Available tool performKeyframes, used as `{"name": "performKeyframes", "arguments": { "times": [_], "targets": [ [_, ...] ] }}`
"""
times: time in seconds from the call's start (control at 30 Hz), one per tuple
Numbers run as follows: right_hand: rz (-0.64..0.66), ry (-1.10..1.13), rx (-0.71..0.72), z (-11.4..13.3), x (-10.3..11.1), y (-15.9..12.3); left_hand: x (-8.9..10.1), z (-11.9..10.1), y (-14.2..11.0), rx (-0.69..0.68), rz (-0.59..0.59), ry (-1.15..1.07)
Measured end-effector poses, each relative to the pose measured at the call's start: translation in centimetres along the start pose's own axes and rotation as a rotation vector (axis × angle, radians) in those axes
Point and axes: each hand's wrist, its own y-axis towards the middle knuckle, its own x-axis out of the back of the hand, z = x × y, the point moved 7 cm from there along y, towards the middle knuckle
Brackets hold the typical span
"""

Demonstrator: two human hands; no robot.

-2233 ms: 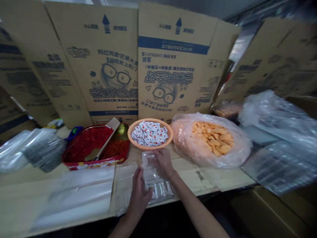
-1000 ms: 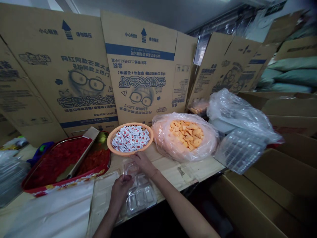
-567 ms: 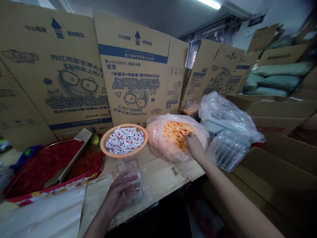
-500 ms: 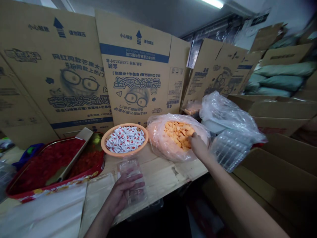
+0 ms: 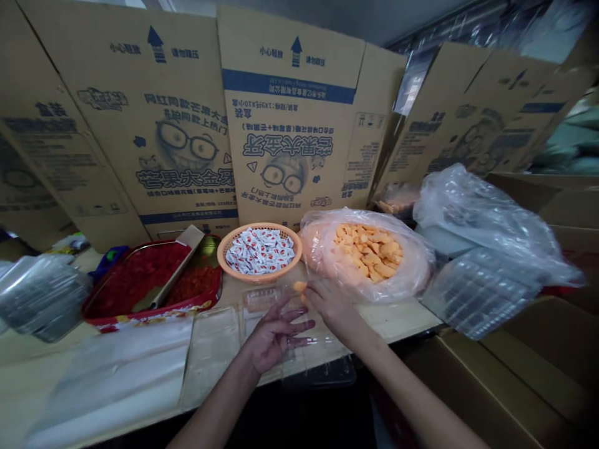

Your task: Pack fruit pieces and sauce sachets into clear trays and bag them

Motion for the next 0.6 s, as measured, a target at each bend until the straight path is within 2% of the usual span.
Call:
{"name": "performKeyframes", "arguments": {
  "times": [0.13, 0.23, 0.3, 0.37, 0.47, 0.53, 0.6],
  "targets": [
    [0.087, 0.005, 0.090, 2.5, -2.0, 0.6, -0.5, 0.3, -0.2, -0.013, 0.043, 0.010],
    [0.093, 0.019, 0.155, 3.1, -2.0, 0.7, -0.2, 0.5, -0.3, -0.018, 0.057, -0.020],
    [0.047, -0.007, 0.145, 2.3, -1.4, 0.8, 0.3, 0.3, -0.3, -0.023, 0.044, -0.042],
    [-0.025, -0.054, 0.048, -0.2, -0.2, 0.9, 1.0, 0.1, -0.4, -0.013, 0.012, -0.057],
    [-0.067, -0.229, -0.269, -7.0, 2.4, 0.9, 2.0, -0.1, -0.7, 0.009, -0.032, -0.062],
    [0.097, -0.487, -0.613, -12.8, 3.7, 0.1, 2.4, -0.2, -0.9, 0.012, -0.047, -0.063],
    [0.202, -0.567, -0.759, -16.4, 4.5, -0.5, 2.7, -0.1, -1.1, 0.015, -0.068, -0.061]
  ]
}}
